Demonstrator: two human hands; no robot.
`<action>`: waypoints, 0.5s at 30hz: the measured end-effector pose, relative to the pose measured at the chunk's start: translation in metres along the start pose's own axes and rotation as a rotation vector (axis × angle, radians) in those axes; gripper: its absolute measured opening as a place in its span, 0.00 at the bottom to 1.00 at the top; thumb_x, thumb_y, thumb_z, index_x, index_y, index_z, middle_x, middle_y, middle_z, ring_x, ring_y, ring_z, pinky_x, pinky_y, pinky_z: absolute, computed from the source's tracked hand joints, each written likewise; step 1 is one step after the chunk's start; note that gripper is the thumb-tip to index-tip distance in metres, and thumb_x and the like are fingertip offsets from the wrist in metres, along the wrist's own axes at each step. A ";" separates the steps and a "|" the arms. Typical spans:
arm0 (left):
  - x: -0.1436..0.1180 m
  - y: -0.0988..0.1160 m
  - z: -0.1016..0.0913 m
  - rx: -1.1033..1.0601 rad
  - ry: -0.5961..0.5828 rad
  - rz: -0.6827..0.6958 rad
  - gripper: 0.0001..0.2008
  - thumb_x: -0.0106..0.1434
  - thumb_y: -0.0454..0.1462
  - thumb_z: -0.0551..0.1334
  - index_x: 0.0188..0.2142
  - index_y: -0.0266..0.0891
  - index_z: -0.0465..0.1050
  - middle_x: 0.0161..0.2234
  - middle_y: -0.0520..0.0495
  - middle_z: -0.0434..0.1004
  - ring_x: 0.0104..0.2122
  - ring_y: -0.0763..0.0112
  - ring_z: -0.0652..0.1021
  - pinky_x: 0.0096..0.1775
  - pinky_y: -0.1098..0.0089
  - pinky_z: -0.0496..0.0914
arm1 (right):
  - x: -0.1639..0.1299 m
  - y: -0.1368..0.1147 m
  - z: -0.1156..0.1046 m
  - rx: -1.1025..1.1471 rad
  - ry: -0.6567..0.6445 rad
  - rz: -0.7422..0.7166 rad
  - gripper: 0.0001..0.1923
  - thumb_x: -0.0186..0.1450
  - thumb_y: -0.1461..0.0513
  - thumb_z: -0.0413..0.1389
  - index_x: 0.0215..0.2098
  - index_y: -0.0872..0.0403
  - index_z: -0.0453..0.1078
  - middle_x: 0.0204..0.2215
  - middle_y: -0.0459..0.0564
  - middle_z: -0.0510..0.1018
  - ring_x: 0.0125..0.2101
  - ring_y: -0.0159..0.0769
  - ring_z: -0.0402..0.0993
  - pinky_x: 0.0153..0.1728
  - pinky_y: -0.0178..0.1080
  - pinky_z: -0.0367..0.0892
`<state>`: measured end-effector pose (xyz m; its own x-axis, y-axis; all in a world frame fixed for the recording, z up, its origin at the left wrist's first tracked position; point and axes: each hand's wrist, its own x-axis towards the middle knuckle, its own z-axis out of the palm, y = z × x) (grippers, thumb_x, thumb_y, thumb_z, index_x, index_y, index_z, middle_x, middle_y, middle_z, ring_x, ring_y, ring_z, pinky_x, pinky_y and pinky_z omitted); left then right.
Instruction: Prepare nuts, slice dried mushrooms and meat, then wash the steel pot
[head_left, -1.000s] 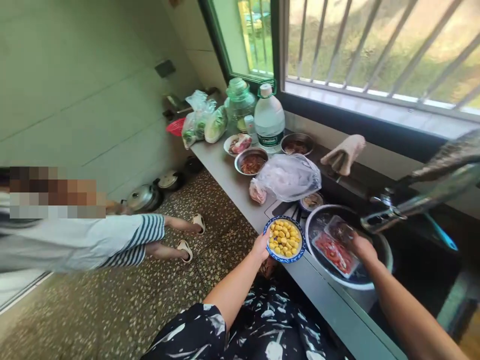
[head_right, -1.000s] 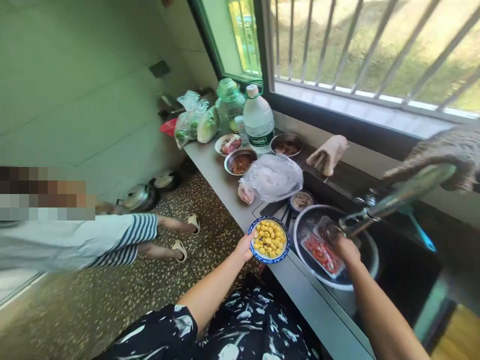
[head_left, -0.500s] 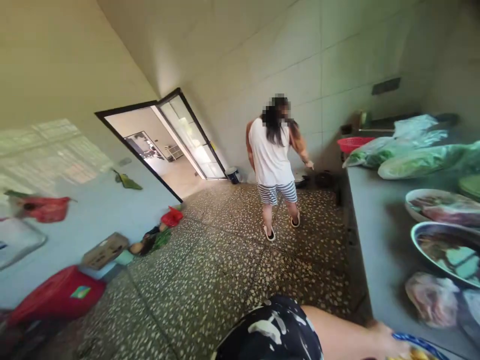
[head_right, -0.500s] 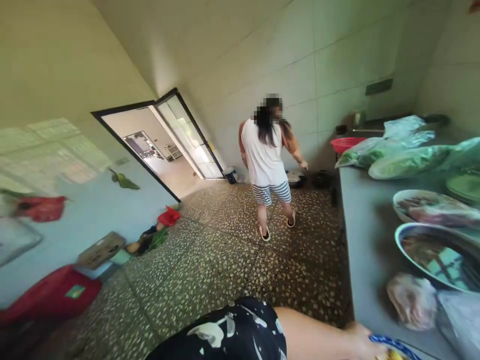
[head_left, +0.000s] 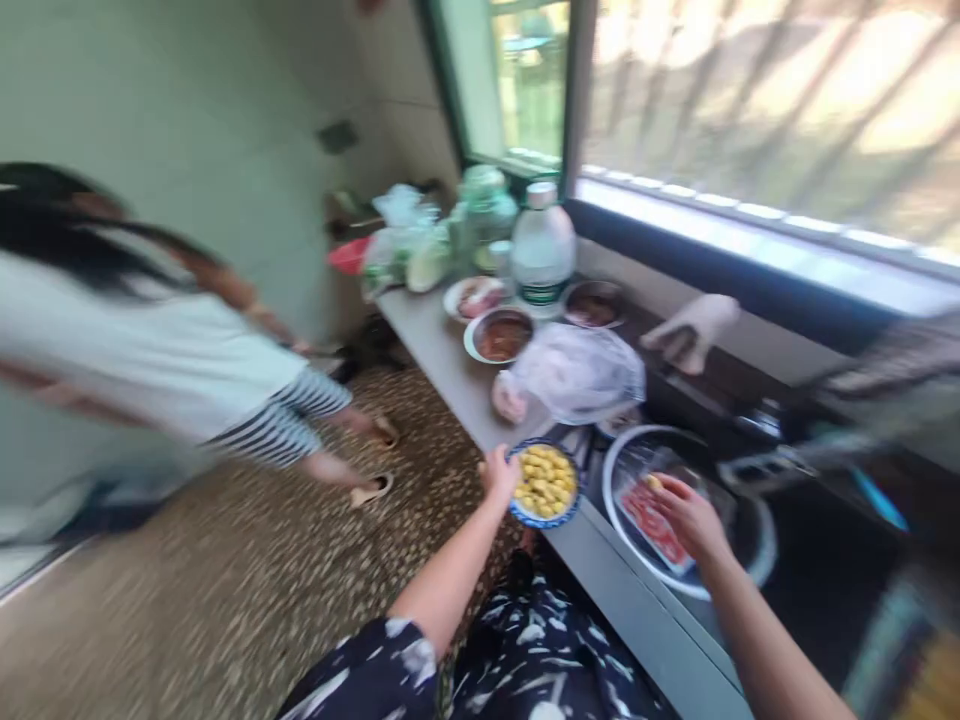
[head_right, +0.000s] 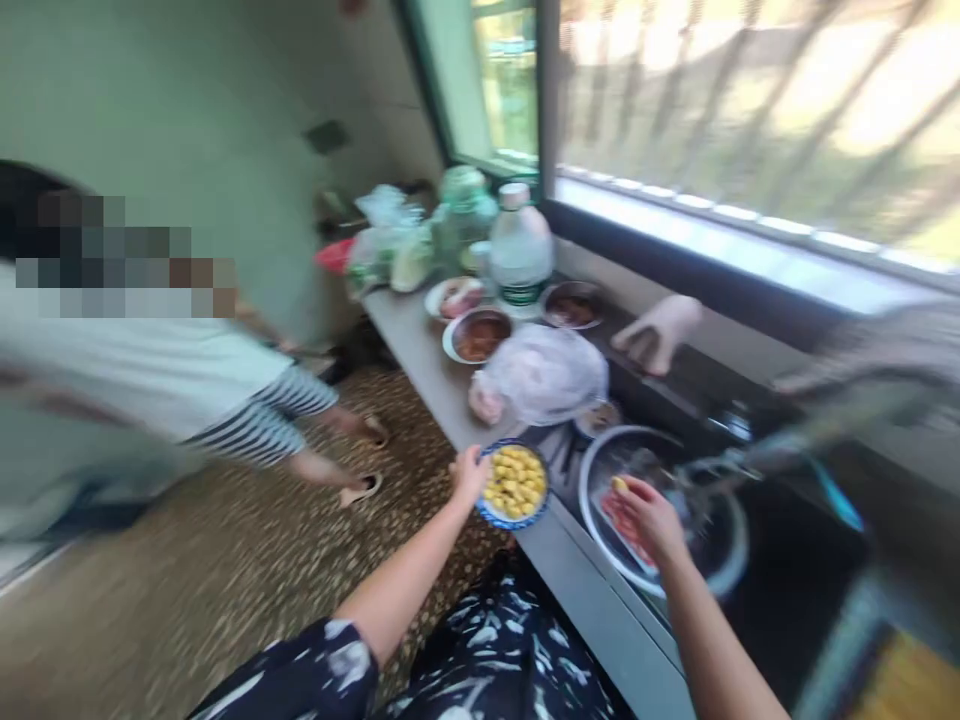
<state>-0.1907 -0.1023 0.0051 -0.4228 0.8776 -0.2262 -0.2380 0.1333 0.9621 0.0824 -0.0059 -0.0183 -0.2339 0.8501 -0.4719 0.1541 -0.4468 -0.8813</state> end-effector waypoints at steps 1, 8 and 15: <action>0.015 -0.006 0.012 0.053 0.003 -0.002 0.09 0.57 0.37 0.56 0.25 0.38 0.73 0.28 0.48 0.75 0.40 0.73 0.72 0.46 0.76 0.63 | -0.007 0.001 -0.009 0.094 0.031 0.020 0.14 0.51 0.57 0.60 0.35 0.51 0.69 0.30 0.50 0.75 0.28 0.34 0.72 0.29 0.37 0.68; 0.034 -0.020 0.134 0.336 -0.521 0.079 0.16 0.48 0.39 0.64 0.39 0.42 0.74 0.36 0.47 0.73 0.34 0.67 0.72 0.43 0.67 0.66 | -0.011 -0.007 -0.010 0.372 0.045 -0.067 0.18 0.44 0.57 0.63 0.33 0.54 0.70 0.30 0.47 0.76 0.28 0.31 0.72 0.32 0.37 0.68; 0.018 -0.016 0.177 0.323 -0.718 0.118 0.14 0.50 0.42 0.63 0.36 0.40 0.75 0.36 0.46 0.73 0.36 0.67 0.73 0.40 0.70 0.67 | -0.033 -0.010 -0.024 0.448 0.105 -0.060 0.16 0.47 0.55 0.61 0.31 0.55 0.70 0.29 0.49 0.76 0.29 0.33 0.73 0.31 0.37 0.68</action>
<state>-0.0401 -0.0073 0.0124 0.2638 0.9619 -0.0721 0.0854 0.0512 0.9950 0.1119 -0.0232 0.0064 -0.1277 0.8916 -0.4344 -0.2918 -0.4524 -0.8427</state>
